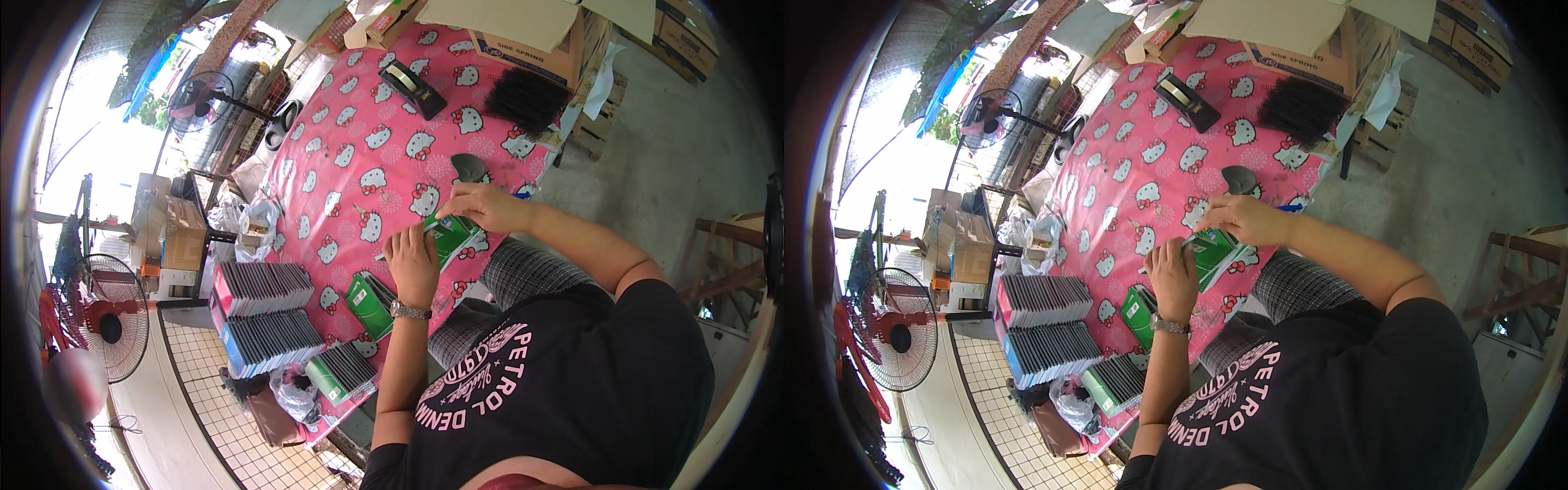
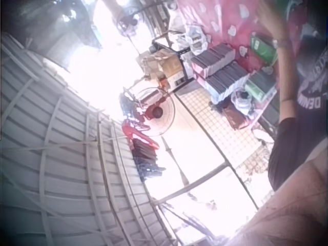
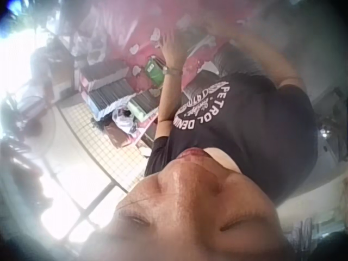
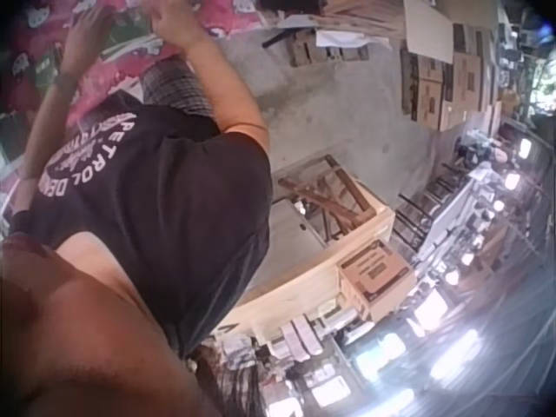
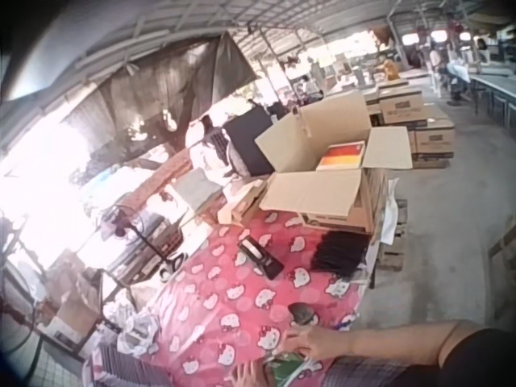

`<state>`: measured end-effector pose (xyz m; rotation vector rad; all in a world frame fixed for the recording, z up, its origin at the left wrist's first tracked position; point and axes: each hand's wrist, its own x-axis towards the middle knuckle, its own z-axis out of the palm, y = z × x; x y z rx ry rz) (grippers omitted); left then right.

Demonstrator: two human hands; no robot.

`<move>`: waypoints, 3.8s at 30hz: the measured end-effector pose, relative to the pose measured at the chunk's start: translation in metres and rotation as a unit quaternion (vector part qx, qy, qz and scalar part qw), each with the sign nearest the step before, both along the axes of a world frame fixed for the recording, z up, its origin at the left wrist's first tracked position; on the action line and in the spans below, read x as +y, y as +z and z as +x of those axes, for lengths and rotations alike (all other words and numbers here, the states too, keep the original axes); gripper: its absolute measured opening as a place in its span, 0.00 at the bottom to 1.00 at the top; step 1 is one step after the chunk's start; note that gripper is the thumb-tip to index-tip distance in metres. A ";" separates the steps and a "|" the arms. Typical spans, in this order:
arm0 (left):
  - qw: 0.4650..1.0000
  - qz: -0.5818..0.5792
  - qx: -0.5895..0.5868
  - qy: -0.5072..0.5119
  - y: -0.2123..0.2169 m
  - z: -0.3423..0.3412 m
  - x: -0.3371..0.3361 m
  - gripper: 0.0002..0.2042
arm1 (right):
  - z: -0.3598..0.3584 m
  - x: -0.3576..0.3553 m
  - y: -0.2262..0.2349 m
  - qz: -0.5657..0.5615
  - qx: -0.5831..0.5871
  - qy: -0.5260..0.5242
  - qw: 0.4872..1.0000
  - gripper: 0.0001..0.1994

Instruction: The person assembles notebooks by threading spiral binding coils through the pre-punched holes of notebook covers and paper sets by hand.

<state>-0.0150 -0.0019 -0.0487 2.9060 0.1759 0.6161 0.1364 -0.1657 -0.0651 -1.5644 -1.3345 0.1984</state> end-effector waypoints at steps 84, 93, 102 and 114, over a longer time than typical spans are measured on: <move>0.927 -0.371 0.010 0.060 -0.010 -0.018 0.061 0.12 | 0.053 0.096 0.027 -0.319 0.167 0.248 0.899 0.23; 0.838 -0.521 -0.147 0.074 -0.026 -0.017 0.048 0.05 | 0.064 0.002 -0.112 -0.246 -0.222 -0.279 0.901 0.37; 0.900 -0.388 -0.161 0.114 -0.040 -0.024 0.030 0.09 | -0.036 -0.058 -0.110 -0.152 -0.056 -0.274 0.948 0.30; 0.882 -0.430 -0.167 0.097 -0.043 -0.031 0.033 0.08 | -0.090 0.024 0.008 0.007 -0.136 -0.082 0.987 0.28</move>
